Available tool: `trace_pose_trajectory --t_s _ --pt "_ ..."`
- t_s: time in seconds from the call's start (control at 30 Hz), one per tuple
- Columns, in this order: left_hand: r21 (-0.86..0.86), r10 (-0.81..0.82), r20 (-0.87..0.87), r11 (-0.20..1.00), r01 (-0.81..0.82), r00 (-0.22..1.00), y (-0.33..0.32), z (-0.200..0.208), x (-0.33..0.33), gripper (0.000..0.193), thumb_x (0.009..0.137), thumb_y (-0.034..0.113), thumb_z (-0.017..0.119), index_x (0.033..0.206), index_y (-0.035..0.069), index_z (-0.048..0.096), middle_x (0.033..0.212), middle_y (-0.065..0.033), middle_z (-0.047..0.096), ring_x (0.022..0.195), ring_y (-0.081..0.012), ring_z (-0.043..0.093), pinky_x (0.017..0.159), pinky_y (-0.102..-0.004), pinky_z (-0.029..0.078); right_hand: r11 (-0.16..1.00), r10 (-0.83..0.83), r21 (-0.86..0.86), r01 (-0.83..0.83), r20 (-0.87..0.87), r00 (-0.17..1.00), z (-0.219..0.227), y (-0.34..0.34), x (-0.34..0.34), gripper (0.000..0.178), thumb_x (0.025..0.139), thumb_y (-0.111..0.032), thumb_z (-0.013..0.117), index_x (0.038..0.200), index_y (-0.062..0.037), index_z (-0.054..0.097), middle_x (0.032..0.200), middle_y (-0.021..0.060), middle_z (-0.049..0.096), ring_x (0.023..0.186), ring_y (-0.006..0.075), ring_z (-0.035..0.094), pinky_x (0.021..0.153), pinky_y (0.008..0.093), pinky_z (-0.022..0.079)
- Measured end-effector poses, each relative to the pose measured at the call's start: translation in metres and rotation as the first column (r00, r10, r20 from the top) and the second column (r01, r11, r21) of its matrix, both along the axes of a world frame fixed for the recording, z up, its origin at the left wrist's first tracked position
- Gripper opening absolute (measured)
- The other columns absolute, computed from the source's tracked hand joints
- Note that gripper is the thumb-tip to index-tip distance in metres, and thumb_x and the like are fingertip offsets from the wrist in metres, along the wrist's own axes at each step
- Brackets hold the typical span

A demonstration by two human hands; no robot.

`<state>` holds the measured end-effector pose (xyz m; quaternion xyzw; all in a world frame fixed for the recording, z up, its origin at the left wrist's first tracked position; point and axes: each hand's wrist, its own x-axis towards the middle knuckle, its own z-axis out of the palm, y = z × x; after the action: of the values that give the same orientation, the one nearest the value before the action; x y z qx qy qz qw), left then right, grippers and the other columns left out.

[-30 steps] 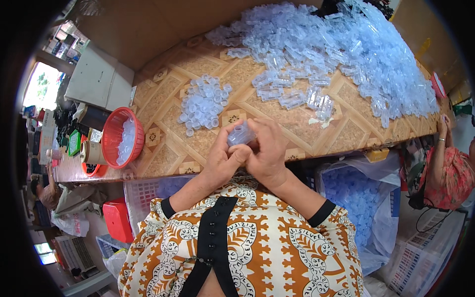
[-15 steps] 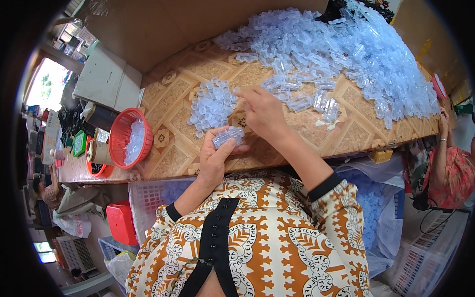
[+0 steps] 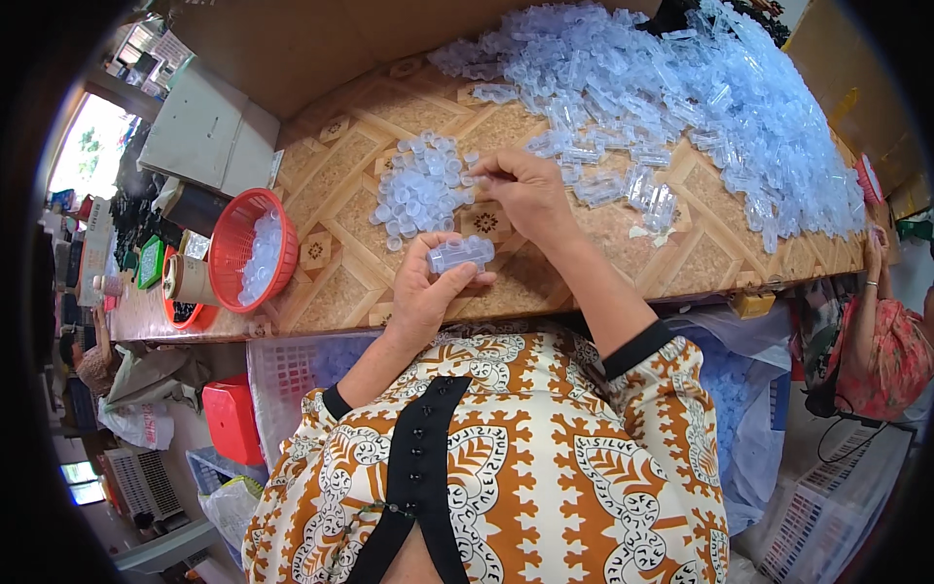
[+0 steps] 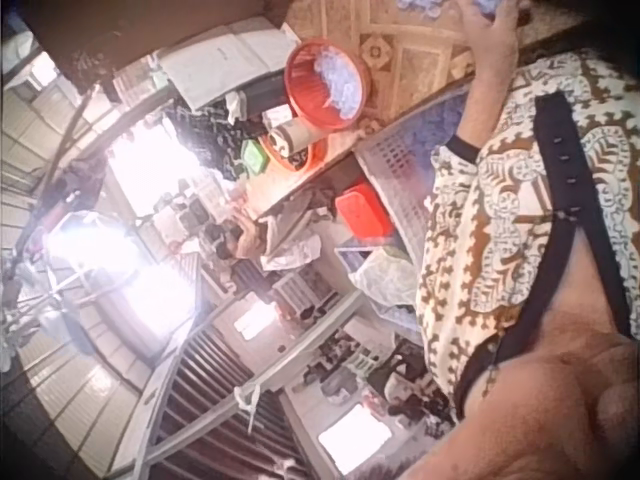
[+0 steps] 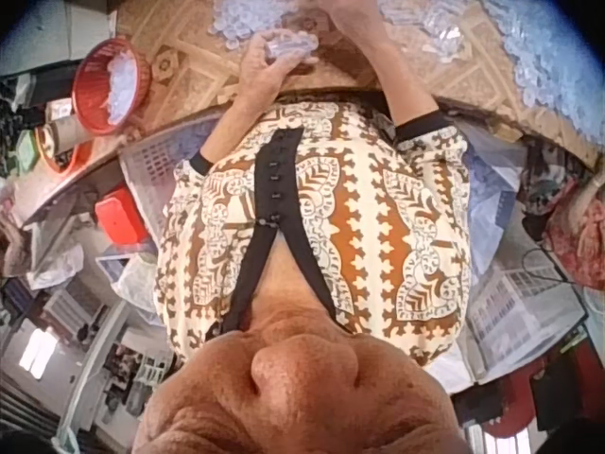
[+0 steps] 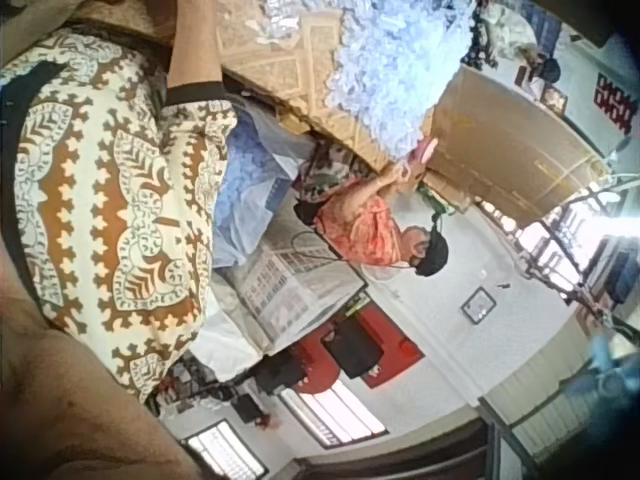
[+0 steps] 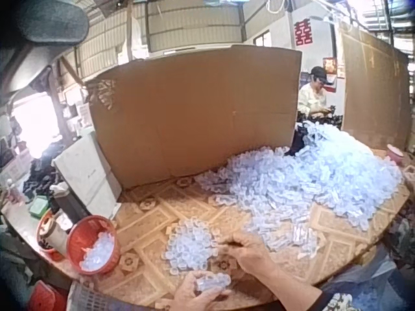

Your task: The person assembles small plastic components by picking up individual clear plastic pieces from the table and fitting them together by hand.

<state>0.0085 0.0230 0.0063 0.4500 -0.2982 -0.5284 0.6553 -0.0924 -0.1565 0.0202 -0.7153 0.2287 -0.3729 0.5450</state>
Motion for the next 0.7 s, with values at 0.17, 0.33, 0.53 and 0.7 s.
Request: trace_pose_trajectory --t_s 0.17,0.33,0.53,0.7 --pt "-0.044 0.014 0.060 0.999 -0.011 0.998 -0.003 0.000 -0.001 0.050 0.099 0.005 0.061 0.140 -0.001 0.033 0.121 -0.0175 0.061 0.096 -0.0196 0.071 0.082 -0.0290 0.061 0.831 0.258 0.533 -0.159 -0.117 0.959 0.022 0.014 -0.030 0.016 0.088 -0.003 0.071 0.103 -0.0004 0.076 0.084 0.0034 0.071 0.072 0.0088 0.062 0.069 0.0233 0.051" --pt "-0.045 -0.063 0.141 0.997 0.070 0.988 -0.004 0.001 -0.001 0.063 0.097 0.006 0.063 0.148 -0.001 0.026 0.122 -0.0192 0.060 0.097 -0.0192 0.070 0.080 -0.0292 0.061 0.726 0.462 0.576 -0.376 -0.003 0.887 0.021 0.009 -0.036 0.018 0.085 -0.007 0.075 0.101 0.0017 0.076 0.095 0.0056 0.074 0.081 0.0114 0.066 0.078 0.0256 0.053" --pt "-0.121 -0.023 0.464 0.989 0.090 0.885 -0.005 -0.011 0.001 0.070 0.093 0.005 0.066 0.151 0.002 0.027 0.124 -0.0213 0.063 0.095 -0.0204 0.071 0.081 -0.0313 0.058 0.727 0.542 0.522 -0.447 -0.036 0.840 0.027 0.010 -0.040 0.025 0.080 -0.015 0.082 0.099 0.0009 0.078 0.099 0.0077 0.075 0.092 0.0169 0.068 0.088 0.0289 0.052" --pt "-0.040 -0.079 0.410 0.994 0.105 0.908 -0.007 -0.005 -0.003 0.075 0.089 0.005 0.069 0.152 0.004 0.028 0.123 -0.0212 0.065 0.093 -0.0254 0.071 0.083 -0.0356 0.054 0.668 0.533 0.588 -0.455 0.048 0.844 0.020 0.006 -0.048 0.026 0.081 -0.016 0.082 0.099 0.0012 0.078 0.099 0.0066 0.074 0.094 0.0166 0.067 0.088 0.0303 0.052"
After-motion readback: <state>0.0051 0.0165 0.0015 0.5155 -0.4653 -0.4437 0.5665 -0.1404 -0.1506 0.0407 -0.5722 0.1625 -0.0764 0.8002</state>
